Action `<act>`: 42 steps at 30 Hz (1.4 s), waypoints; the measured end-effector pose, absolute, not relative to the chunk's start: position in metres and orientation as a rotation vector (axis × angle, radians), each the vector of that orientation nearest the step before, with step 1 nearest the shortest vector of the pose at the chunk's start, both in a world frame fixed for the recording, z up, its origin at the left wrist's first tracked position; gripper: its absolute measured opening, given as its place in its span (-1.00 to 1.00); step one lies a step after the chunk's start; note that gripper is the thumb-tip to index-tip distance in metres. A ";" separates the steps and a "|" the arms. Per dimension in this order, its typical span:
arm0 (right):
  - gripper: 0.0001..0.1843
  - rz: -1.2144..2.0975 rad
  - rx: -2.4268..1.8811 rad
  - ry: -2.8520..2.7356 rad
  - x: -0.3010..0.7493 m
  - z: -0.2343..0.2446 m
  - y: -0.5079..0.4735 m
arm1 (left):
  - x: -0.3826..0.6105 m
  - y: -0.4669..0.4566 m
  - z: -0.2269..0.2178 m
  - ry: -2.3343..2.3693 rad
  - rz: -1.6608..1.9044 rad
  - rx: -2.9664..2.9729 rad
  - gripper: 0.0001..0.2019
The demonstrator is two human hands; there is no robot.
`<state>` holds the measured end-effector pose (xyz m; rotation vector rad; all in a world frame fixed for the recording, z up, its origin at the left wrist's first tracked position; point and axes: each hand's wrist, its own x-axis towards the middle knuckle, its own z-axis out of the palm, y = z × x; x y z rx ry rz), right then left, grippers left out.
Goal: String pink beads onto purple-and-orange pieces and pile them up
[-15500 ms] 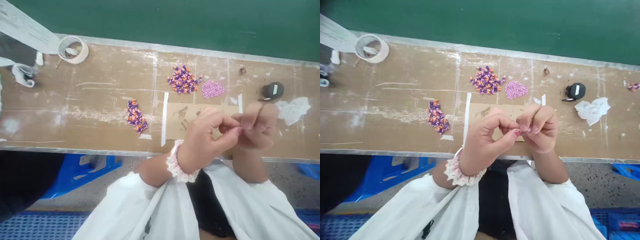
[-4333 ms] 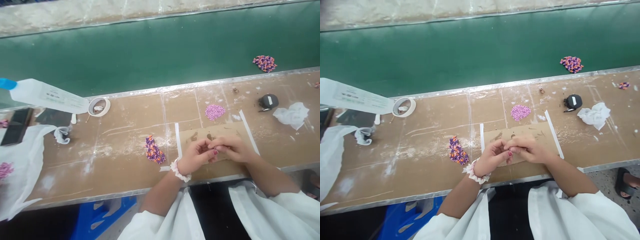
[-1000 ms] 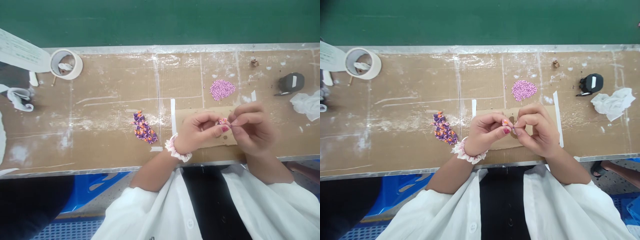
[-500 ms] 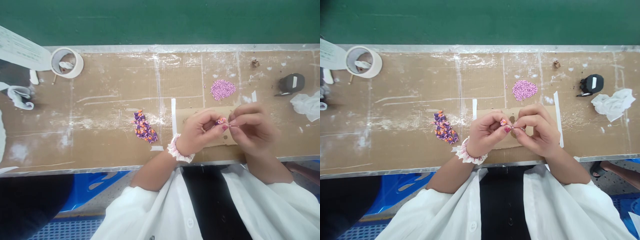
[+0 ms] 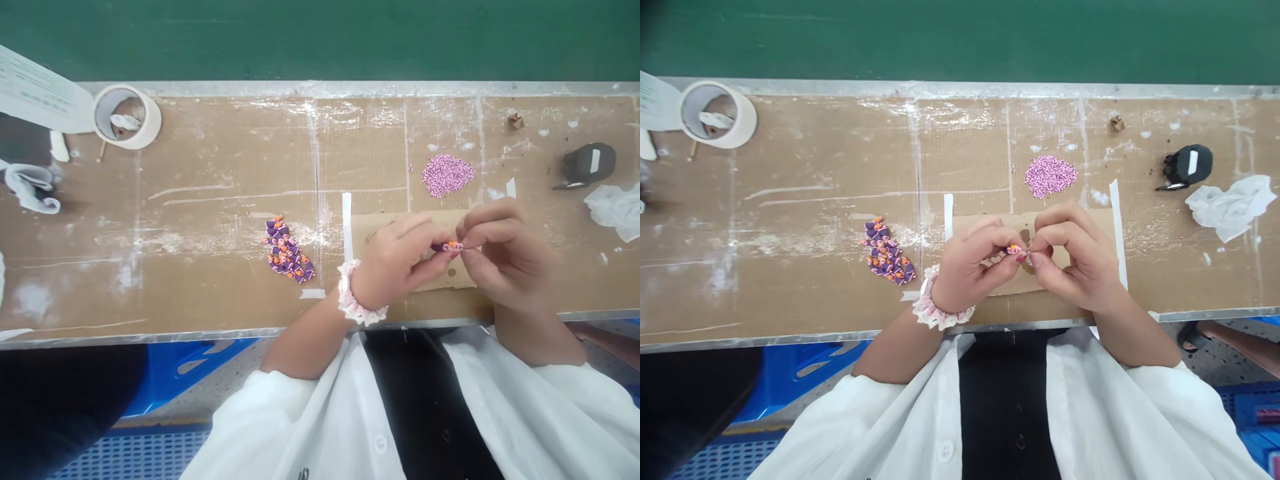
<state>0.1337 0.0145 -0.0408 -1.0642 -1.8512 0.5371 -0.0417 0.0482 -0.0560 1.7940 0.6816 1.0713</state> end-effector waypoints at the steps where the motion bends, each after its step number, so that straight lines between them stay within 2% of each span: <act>1: -0.83 0.540 -1.068 -1.866 0.135 -0.040 0.015 | -0.042 0.049 -0.057 0.684 1.074 1.824 -0.84; 10: -0.84 0.556 -1.072 -1.925 0.138 -0.037 0.020 | -0.040 0.051 -0.062 0.697 1.051 1.858 -0.81; 17: -0.83 0.505 -1.037 -2.008 0.147 -0.028 0.022 | -0.036 0.048 -0.068 0.734 1.136 1.501 -0.82; 22: -0.85 0.330 -1.245 -2.422 0.161 -0.030 0.025 | -0.035 0.054 -0.075 0.872 1.156 1.096 -0.79; 27: -0.87 0.382 -1.268 -2.676 0.160 -0.034 0.026 | -0.035 0.056 -0.069 0.825 1.050 0.918 -0.79; 37: -0.86 0.381 -1.222 -2.719 0.158 -0.038 0.026 | -0.033 0.056 -0.064 0.869 1.019 0.755 -0.79; 42: -0.86 0.492 -1.172 -2.414 0.158 -0.029 0.024 | -0.034 0.055 -0.060 0.780 0.862 0.669 -0.77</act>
